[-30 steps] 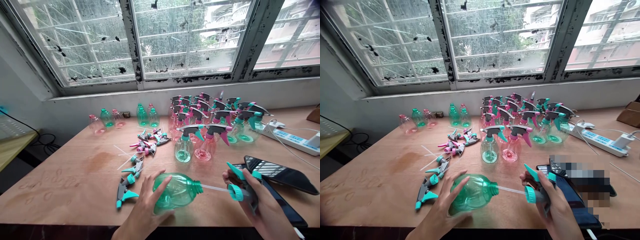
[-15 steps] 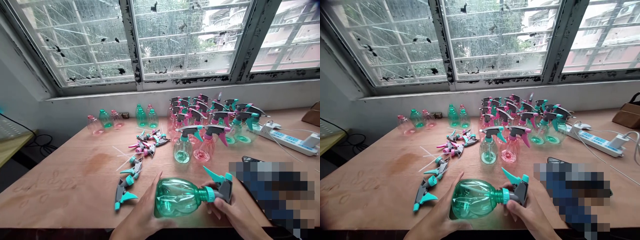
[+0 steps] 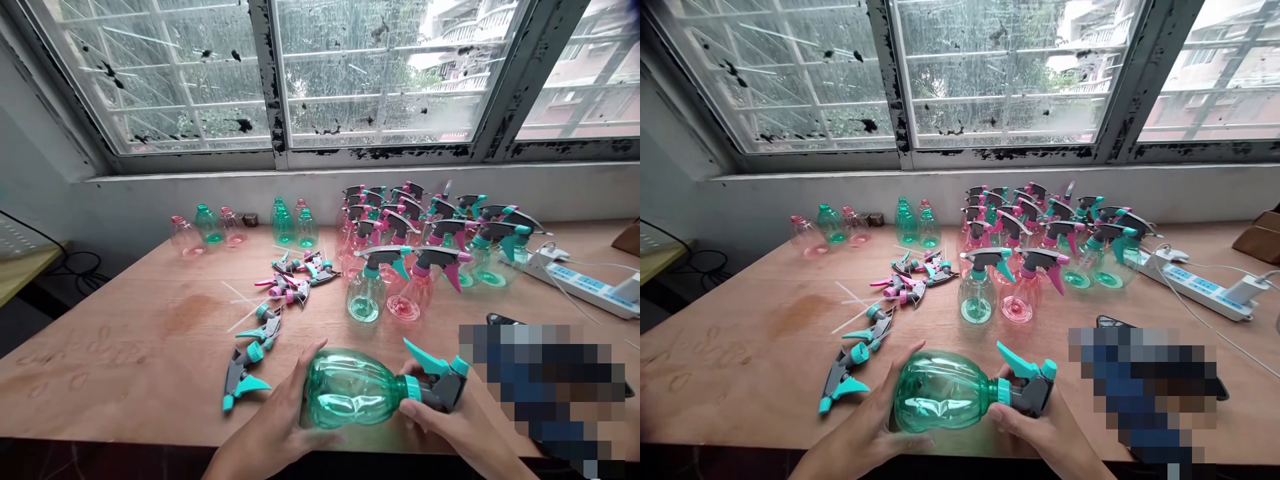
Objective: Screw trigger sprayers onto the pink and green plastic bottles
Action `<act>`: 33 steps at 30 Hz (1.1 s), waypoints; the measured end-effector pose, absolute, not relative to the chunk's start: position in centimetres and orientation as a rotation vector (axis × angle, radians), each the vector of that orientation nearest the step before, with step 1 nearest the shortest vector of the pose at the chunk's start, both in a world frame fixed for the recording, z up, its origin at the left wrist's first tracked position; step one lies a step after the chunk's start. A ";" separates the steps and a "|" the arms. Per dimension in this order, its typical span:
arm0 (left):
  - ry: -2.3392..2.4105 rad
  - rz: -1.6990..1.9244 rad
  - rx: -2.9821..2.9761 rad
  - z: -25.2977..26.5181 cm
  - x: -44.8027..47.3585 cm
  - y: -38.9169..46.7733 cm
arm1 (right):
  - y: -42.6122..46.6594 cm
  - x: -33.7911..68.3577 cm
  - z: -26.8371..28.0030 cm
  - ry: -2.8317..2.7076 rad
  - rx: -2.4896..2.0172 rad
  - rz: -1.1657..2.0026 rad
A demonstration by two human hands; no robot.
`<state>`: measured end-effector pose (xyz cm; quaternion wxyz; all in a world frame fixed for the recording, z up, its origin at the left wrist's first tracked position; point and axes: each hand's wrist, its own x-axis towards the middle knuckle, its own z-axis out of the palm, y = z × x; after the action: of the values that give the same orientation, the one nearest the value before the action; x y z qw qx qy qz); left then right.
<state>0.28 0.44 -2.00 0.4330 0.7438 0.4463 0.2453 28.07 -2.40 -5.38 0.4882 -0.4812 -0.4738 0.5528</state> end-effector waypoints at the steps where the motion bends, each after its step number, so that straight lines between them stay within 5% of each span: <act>1: 1.113 0.613 1.827 -2.0 0.3 0.4 | -2.5 28.1 -5.4 -1.152 -1.165 1.343; 33: 1.039 0.567 1.775 -2.6 -0.5 0.8 | -2.2 29.0 -5.4 -1.250 -1.133 1.414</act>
<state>-0.45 0.80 -2.60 0.4829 0.7285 0.4266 0.2326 29.01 -2.25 -5.38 0.4528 -0.4590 -0.5062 0.5727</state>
